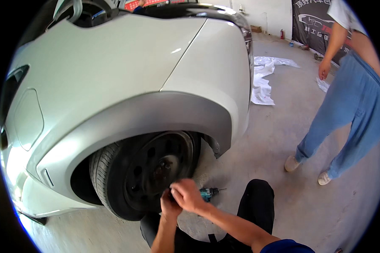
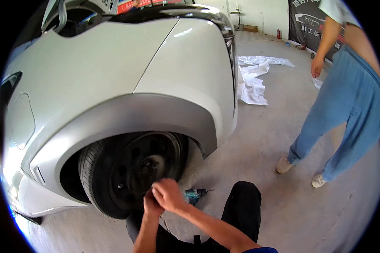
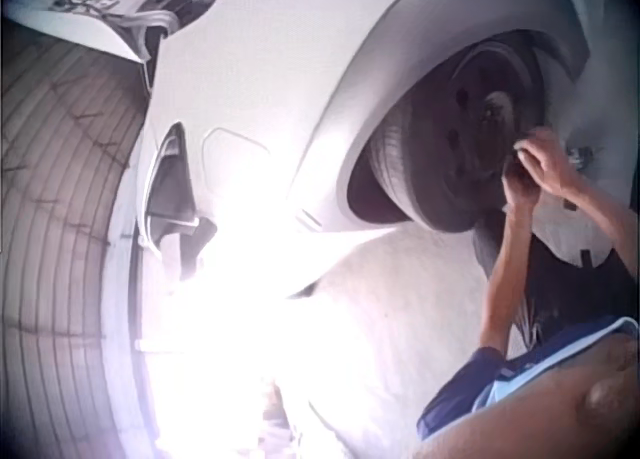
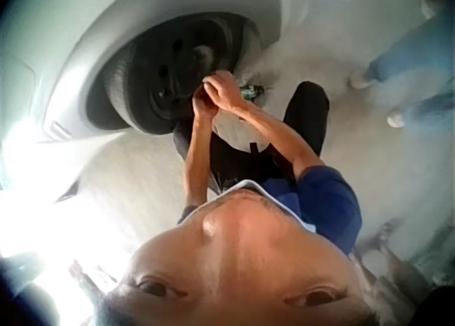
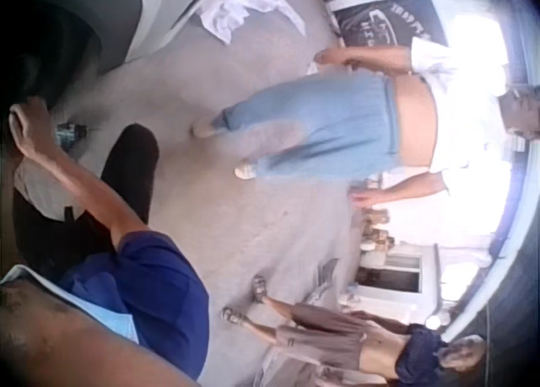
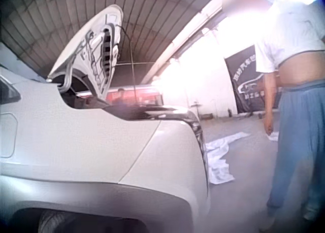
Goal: The person uses a drill to drive screws into a car's wheel well liner and then snaps the bumper trim back onto the vehicle frame by hand.
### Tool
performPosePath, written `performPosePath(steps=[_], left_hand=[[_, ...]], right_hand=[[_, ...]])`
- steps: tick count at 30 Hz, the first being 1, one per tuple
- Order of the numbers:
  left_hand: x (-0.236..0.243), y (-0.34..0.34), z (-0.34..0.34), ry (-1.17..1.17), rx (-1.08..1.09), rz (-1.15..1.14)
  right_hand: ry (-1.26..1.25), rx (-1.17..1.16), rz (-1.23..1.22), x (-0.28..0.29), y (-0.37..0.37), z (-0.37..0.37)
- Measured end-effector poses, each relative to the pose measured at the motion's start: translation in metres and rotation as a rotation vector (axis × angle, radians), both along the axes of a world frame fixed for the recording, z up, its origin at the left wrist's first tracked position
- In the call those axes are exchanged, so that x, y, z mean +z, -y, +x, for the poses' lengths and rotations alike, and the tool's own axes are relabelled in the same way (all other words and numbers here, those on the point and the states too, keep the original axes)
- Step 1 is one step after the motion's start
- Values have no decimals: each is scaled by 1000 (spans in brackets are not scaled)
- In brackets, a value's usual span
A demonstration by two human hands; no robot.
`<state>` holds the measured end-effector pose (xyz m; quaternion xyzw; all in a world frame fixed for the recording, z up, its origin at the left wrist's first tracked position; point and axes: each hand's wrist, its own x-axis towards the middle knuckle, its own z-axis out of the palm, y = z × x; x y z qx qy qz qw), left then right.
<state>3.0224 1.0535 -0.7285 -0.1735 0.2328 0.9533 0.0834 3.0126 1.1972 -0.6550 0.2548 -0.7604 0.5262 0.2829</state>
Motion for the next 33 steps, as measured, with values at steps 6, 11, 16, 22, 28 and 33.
performPosePath(steps=[6,11,16,22,28,33], left_hand=[[48,-24,-65,190,-216,-122],[100,26,-22,113,-333,-630],[54,4,17,136,-620,-706],[-2,35,73,382,-655,-598],[15,33,56,266,-578,-566],[27,29,49,265,-606,-469]], right_hand=[[869,-356,356,-220,-132,-76],[1295,-459,524,-279,-74,-3],[1235,-548,438,-275,-73,10],[1085,-528,291,-265,-12,18],[1253,-570,296,-269,-8,3],[1145,-612,569,-266,-17,2]])
